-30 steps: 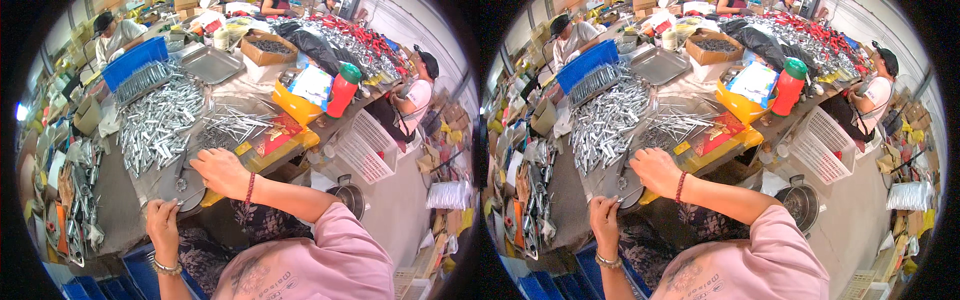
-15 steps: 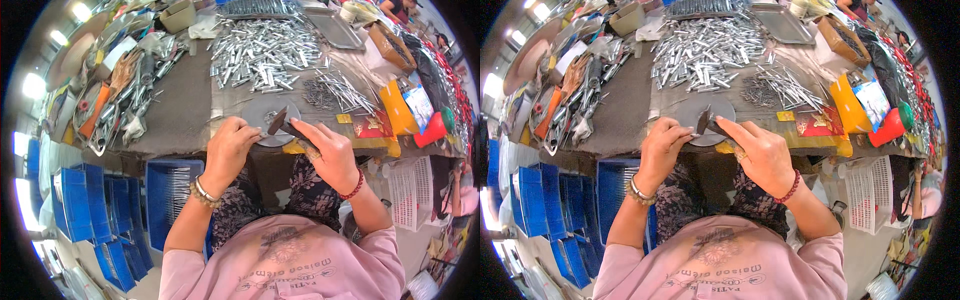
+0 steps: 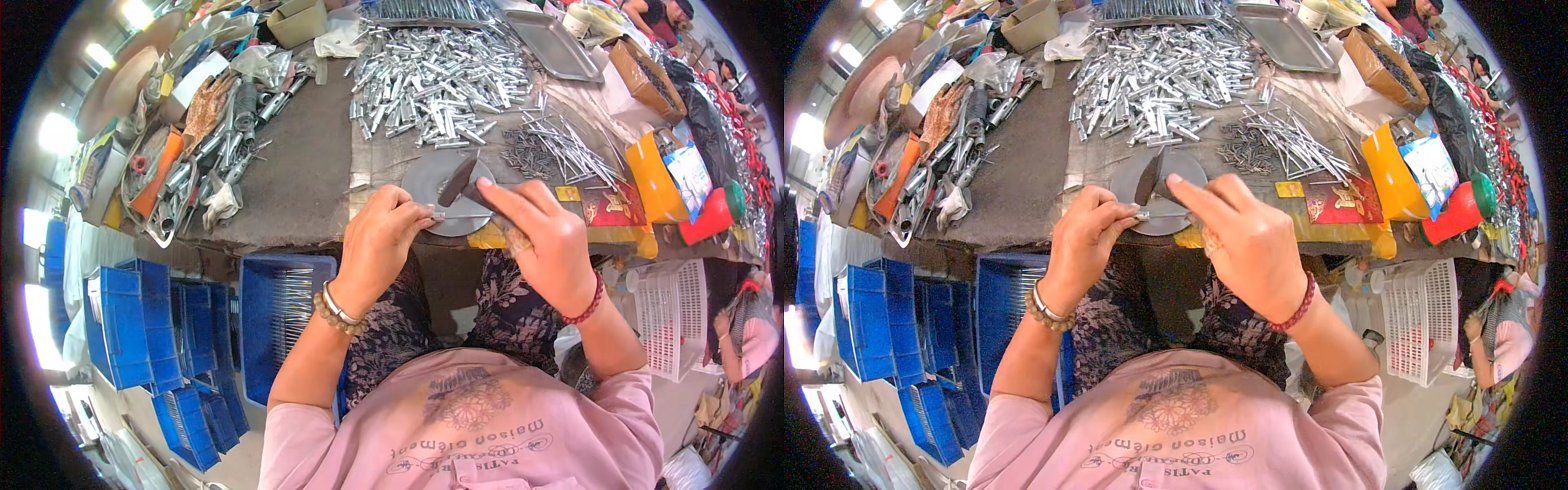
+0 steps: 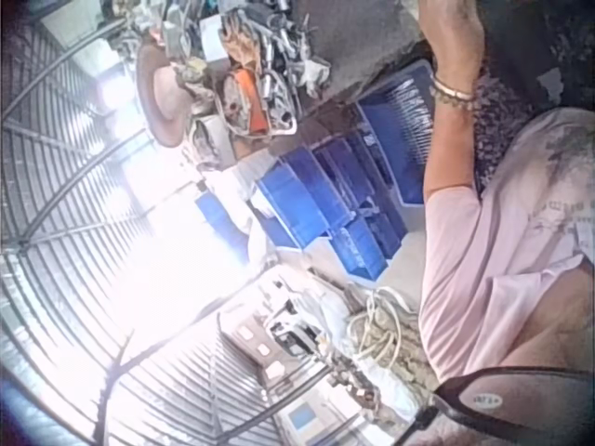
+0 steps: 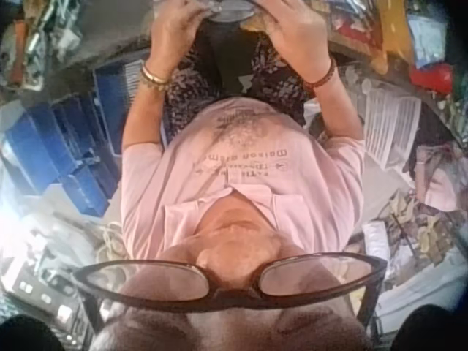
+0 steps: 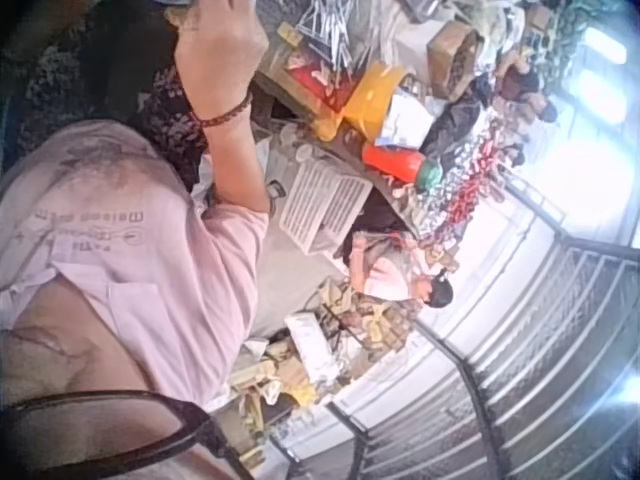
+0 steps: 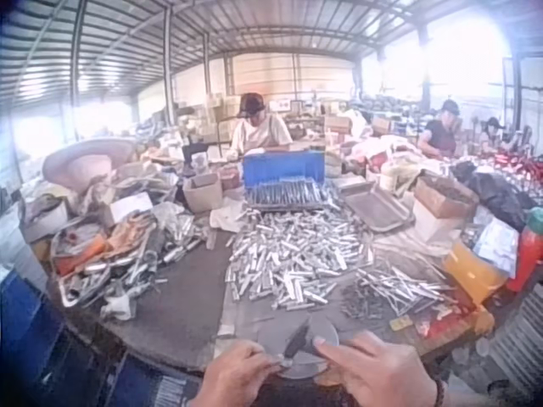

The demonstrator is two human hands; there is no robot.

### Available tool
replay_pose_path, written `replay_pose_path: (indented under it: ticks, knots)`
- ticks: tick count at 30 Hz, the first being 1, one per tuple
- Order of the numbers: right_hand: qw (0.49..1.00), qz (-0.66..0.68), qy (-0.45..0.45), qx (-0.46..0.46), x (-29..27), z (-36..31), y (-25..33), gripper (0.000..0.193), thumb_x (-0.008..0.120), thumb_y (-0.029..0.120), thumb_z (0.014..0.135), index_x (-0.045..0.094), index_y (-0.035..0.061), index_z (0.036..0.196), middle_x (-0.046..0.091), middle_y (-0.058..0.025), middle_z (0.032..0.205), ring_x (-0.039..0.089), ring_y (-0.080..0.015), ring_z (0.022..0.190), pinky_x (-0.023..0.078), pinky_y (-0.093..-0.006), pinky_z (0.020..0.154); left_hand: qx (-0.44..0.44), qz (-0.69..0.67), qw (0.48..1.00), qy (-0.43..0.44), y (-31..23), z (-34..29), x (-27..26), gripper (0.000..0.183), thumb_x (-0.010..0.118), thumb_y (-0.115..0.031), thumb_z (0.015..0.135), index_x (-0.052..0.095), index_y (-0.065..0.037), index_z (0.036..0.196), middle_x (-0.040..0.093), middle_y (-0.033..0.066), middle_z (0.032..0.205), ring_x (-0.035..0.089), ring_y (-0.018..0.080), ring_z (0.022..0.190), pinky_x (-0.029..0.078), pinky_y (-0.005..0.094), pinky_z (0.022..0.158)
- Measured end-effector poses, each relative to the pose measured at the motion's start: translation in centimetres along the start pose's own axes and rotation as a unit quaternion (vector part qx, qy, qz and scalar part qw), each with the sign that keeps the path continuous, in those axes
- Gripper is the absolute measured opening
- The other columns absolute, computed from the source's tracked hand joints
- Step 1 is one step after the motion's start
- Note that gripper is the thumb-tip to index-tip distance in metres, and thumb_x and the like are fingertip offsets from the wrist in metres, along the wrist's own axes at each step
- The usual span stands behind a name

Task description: The person assembles metal components by inserting metal pins into metal sleeves, hammering them over a metal disc, and placing the finished pieces into a blue plastic container.

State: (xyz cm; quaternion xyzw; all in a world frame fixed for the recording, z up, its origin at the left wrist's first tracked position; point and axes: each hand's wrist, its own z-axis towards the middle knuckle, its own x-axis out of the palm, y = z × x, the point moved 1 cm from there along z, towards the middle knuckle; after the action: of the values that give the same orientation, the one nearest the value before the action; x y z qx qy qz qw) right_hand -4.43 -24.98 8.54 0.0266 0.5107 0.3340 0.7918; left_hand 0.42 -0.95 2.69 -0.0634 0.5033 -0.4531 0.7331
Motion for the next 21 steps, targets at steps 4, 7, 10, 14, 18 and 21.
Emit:
replay_pose_path:
  ticks: [4, 7, 10, 14, 18, 21]
  knots:
    - [0.998, 0.031, 0.036, 0.036, 1.4, 0.7, -2.2, 0.057, 0.071, 0.0, 0.081, 0.073, 0.0162, 0.135, 0.064, -0.0118, 0.1, 0.068, -0.0333, 0.086, 0.057, -0.0433, 0.079, -0.011, 0.007, 1.0, -0.005, 0.1, -0.2, 0.1, 0.014, 0.081, -0.007, 0.088, 0.079, -0.007, 0.103, 0.065, 0.0074, 0.096, 0.067, 0.027, 0.087, 0.054, 0.0369, 0.075]
    - [0.988, -0.113, -0.04, -0.101, 1.7, 1.0, -2.2, 0.043, 0.071, 0.001, 0.082, 0.074, 0.0117, 0.123, 0.064, -0.0132, 0.101, 0.067, -0.0345, 0.087, 0.056, -0.0447, 0.078, -0.018, -0.012, 1.0, -0.013, 0.2, -0.4, 0.3, 0.016, 0.082, -0.009, 0.088, 0.08, -0.008, 0.104, 0.065, 0.0072, 0.097, 0.068, 0.026, 0.088, 0.054, 0.036, 0.076]
    - [0.993, -0.104, 0.019, -0.061, 2.2, -0.2, -0.7, 0.025, 0.072, 0.003, 0.084, 0.071, 0.0087, 0.109, 0.064, -0.0142, 0.101, 0.067, -0.036, 0.088, 0.055, -0.0465, 0.077, -0.029, -0.03, 0.999, -0.019, 0.4, -0.6, 0.5, 0.018, 0.082, -0.009, 0.088, 0.081, -0.009, 0.106, 0.065, 0.0069, 0.096, 0.067, 0.0252, 0.088, 0.054, 0.0354, 0.076]
    - [0.996, -0.01, 0.065, 0.06, 3.2, -2.2, 0.6, 0.017, 0.074, 0.007, 0.085, 0.068, 0.0068, 0.101, 0.067, -0.0129, 0.086, 0.07, -0.0366, 0.083, 0.054, -0.0488, 0.073, -0.032, -0.04, 0.998, -0.02, 0.6, -1.1, 0.6, 0.026, 0.082, -0.008, 0.088, 0.081, -0.01, 0.114, 0.065, 0.007, 0.098, 0.066, 0.0249, 0.087, 0.053, 0.0346, 0.076]
    - [0.948, 0.182, 0.178, 0.191, 3.7, -2.8, 0.9, 0.026, 0.075, 0.008, 0.089, 0.067, 0.0026, 0.114, 0.07, -0.0138, 0.079, 0.069, -0.0313, 0.069, 0.051, -0.0427, 0.064, -0.038, -0.071, 0.989, -0.12, -1.5, -2.3, 0.8, 0.036, 0.078, -0.004, 0.094, 0.076, -0.007, 0.129, 0.069, 0.0062, 0.1, 0.064, 0.0157, 0.082, 0.053, 0.0299, 0.072]
    - [0.88, 0.358, 0.16, 0.27, 5.5, -4.4, 0.5, 0.024, 0.071, 0.004, 0.096, 0.068, 0.0045, 0.121, 0.064, -0.0024, 0.073, 0.058, -0.0074, 0.062, 0.046, -0.0266, 0.054, -0.125, -0.156, 0.969, -0.148, -1.8, -4.7, 1.9, 0.043, 0.068, -0.003, 0.103, 0.064, -0.006, 0.145, 0.075, 0.0064, 0.102, 0.061, 0.007, 0.074, 0.051, 0.0238, 0.064]
